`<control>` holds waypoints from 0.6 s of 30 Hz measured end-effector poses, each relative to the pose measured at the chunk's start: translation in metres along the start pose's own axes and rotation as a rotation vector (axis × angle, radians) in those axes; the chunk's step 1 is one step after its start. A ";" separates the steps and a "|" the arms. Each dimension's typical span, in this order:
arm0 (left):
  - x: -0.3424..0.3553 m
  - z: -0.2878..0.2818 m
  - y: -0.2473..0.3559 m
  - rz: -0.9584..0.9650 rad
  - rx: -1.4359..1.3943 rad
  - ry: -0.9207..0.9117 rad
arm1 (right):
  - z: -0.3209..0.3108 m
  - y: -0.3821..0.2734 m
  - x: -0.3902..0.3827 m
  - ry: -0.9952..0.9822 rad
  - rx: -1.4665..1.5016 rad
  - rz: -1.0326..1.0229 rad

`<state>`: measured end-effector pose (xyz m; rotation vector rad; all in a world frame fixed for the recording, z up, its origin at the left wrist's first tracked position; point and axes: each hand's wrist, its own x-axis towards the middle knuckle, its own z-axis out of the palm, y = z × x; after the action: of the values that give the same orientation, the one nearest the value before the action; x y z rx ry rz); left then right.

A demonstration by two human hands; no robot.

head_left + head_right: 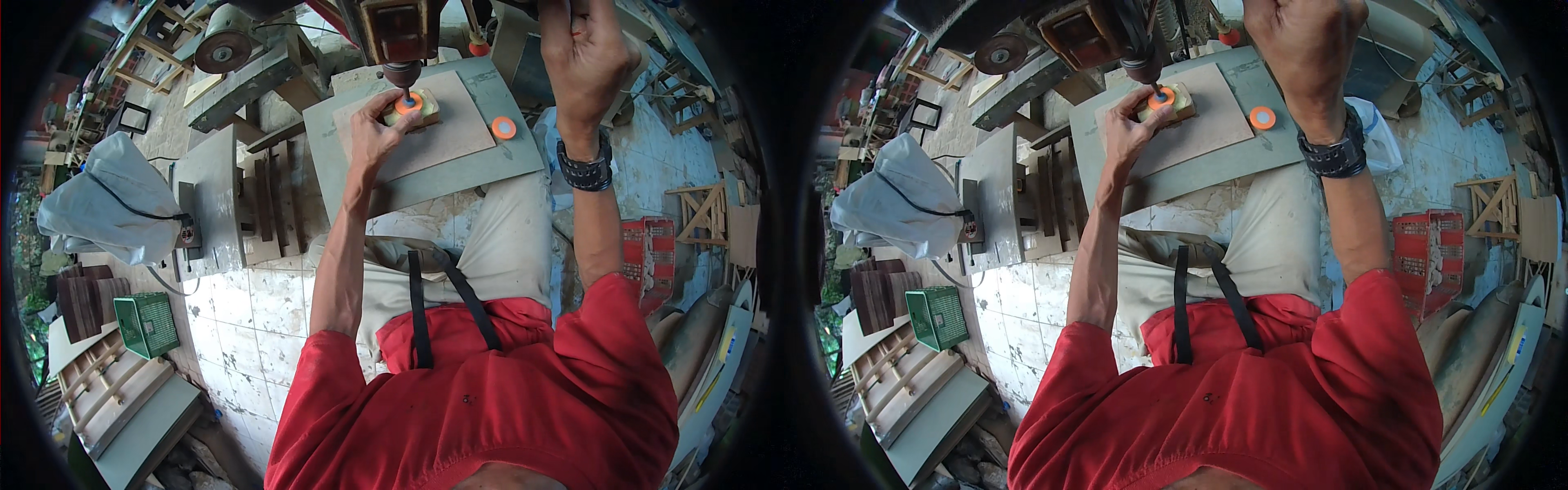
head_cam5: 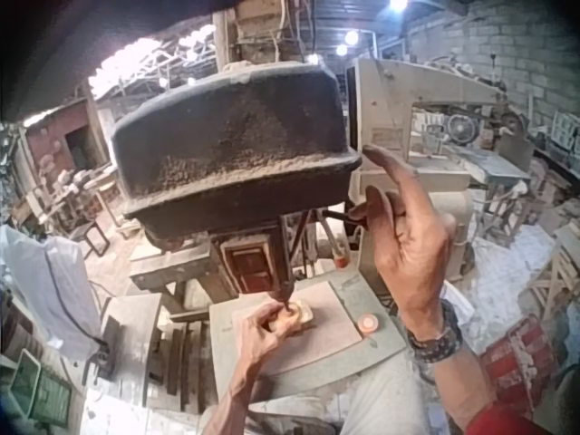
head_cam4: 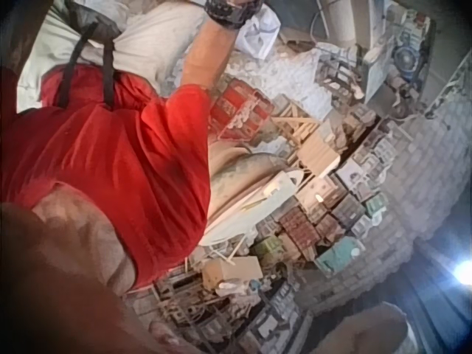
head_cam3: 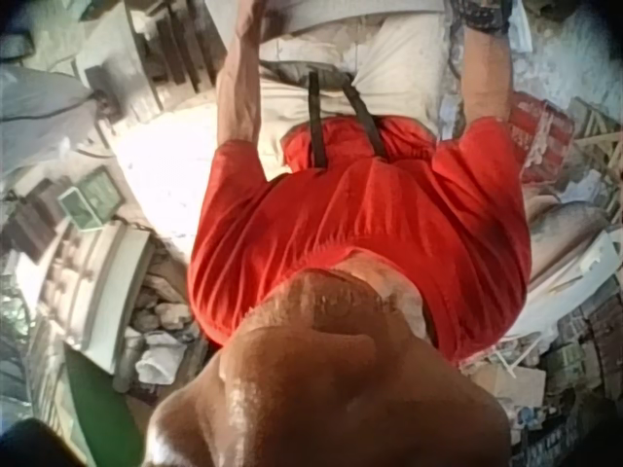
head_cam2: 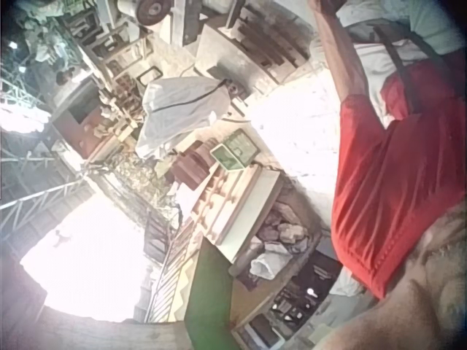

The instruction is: Drilling a hole into a small orange plastic hemisphere using a drill press in a workshop.

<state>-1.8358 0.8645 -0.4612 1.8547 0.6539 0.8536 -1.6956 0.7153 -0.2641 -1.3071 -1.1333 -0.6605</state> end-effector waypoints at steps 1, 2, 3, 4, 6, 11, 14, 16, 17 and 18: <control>0.001 0.000 0.000 0.008 0.001 0.000 | -0.001 -0.001 0.000 -0.004 -0.029 -0.016; 0.002 -0.001 0.001 0.016 0.003 0.001 | -0.001 -0.001 0.000 -0.002 -0.029 -0.017; 0.001 -0.001 0.001 0.017 0.003 0.001 | -0.001 -0.001 -0.001 -0.009 -0.050 0.030; 0.000 -0.001 0.001 0.015 0.017 -0.001 | -0.001 -0.002 -0.001 -0.015 -0.071 0.076; -0.001 -0.001 0.003 0.019 0.029 -0.002 | -0.001 -0.003 0.001 -0.006 -0.092 0.022; 0.001 0.000 0.002 0.043 0.046 0.003 | 0.007 0.015 -0.002 0.191 0.793 0.157; -0.001 -0.002 0.000 0.058 0.039 0.004 | -0.003 -0.003 0.001 -0.035 -0.196 -0.014; -0.001 -0.001 0.001 0.068 0.049 -0.006 | -0.002 -0.006 0.002 0.021 -0.102 0.056; 0.000 0.000 0.002 0.076 0.061 -0.016 | 0.011 0.002 0.003 0.025 -0.103 0.054; 0.001 0.001 0.003 0.081 0.059 -0.018 | 0.033 0.019 0.005 0.286 0.300 -0.112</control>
<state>-1.8343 0.8633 -0.4584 1.9513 0.6014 0.8773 -1.6858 0.7518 -0.2705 -0.8693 -1.0290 -0.7037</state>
